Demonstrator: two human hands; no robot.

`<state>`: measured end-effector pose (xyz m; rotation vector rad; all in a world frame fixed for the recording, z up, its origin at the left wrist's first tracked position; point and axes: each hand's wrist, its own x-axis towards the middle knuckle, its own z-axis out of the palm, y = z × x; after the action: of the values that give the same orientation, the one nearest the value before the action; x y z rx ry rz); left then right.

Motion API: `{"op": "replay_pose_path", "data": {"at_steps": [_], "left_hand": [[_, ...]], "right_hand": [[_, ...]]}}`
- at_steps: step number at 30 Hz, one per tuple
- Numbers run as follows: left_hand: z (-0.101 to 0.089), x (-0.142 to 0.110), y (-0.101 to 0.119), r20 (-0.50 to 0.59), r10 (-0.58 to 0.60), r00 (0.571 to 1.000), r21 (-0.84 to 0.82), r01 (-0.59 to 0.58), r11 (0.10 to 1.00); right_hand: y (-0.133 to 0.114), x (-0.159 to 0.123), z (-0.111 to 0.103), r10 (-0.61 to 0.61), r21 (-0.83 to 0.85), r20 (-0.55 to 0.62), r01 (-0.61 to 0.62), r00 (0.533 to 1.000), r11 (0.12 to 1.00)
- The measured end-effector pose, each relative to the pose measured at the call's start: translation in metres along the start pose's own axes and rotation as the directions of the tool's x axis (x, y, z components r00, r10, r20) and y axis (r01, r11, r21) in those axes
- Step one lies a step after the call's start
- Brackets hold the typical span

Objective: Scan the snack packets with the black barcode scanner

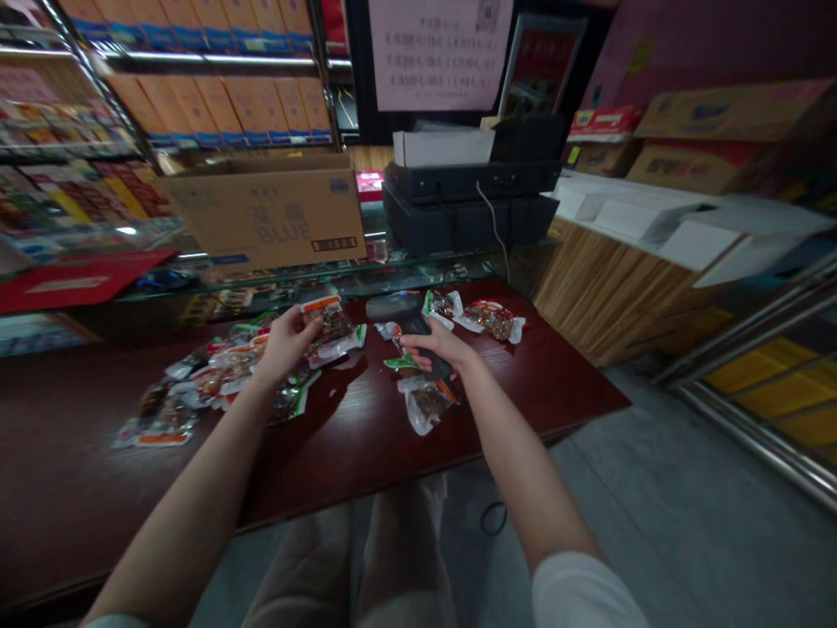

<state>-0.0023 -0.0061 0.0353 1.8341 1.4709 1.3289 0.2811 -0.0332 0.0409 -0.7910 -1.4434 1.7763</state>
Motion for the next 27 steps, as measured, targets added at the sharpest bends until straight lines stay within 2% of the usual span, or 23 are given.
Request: {"op": "replay_pose_path", "data": {"at_steps": [7,11,18,20,22,24,27], "left_hand": [[-0.003,-0.001,0.005,0.041,0.016,0.999,0.120,-0.021,0.993],[-0.001,-0.003,0.009,0.024,0.020,1.000,0.211,-0.025,0.977],[-0.003,-0.004,0.014,0.036,0.013,0.999,0.276,-0.023,0.961],[-0.005,-0.003,0.013,0.012,0.022,1.000,0.306,-0.025,0.952],[-0.007,-0.002,0.011,-0.036,0.041,0.999,0.367,-0.025,0.930],[-0.009,-0.002,0.009,-0.107,0.054,0.993,0.452,0.000,0.892],[-0.014,-0.006,0.008,-0.198,0.097,0.975,0.578,0.037,0.815]], "right_hand": [[0.007,0.005,-0.001,-0.004,-0.030,0.007,0.005,1.000,1.000],[0.009,0.007,0.001,-0.012,-0.055,0.003,0.012,1.000,0.998],[0.005,0.003,-0.003,-0.027,-0.047,-0.036,0.025,0.999,0.999],[0.004,0.003,-0.010,-0.043,-0.028,-0.098,0.041,0.994,0.999],[0.003,0.003,-0.022,-0.077,-0.040,-0.208,0.070,0.975,0.997],[0.004,0.004,-0.036,-0.122,-0.109,-0.355,0.089,0.927,0.990],[0.007,0.005,-0.058,-0.178,-0.263,-0.544,0.035,0.820,0.964]]}}
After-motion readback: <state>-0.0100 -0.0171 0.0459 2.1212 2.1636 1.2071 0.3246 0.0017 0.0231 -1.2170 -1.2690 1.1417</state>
